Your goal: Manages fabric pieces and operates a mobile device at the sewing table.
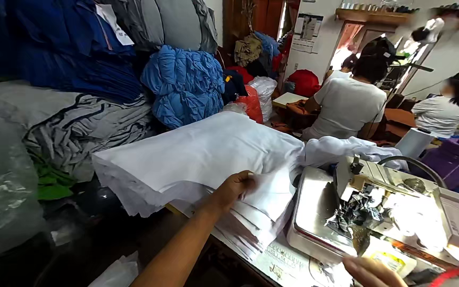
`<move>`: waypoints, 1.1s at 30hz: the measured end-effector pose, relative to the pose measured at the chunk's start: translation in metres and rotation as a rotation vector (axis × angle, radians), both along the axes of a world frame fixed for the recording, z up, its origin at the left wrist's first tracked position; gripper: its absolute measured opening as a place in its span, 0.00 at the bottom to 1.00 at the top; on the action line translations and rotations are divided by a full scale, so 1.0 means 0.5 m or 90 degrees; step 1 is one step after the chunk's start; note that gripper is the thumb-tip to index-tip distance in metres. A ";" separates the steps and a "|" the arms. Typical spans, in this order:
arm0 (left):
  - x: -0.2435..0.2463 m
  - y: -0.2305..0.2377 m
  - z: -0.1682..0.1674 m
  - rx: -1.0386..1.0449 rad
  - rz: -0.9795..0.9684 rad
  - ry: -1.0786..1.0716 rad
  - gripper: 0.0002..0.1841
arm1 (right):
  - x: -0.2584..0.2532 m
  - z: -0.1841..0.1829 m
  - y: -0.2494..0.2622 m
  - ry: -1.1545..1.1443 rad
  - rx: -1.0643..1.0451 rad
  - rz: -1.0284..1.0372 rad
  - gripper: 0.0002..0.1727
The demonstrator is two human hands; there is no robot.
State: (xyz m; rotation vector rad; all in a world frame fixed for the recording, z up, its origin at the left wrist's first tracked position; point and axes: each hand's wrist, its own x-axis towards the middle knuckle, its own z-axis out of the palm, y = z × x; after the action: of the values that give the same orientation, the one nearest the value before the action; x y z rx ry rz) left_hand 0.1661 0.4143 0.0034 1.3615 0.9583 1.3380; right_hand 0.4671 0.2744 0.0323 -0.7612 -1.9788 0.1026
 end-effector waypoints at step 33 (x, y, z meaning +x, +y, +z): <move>0.007 -0.017 -0.015 0.053 0.018 -0.111 0.12 | -0.230 -0.028 0.304 -0.424 -0.059 -0.042 0.07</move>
State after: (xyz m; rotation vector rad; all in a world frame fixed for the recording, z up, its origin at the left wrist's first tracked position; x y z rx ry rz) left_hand 0.1697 0.4056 -0.0039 1.2734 0.8148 1.5052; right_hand 0.3521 0.4263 0.0182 -1.0090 -2.5835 -0.1167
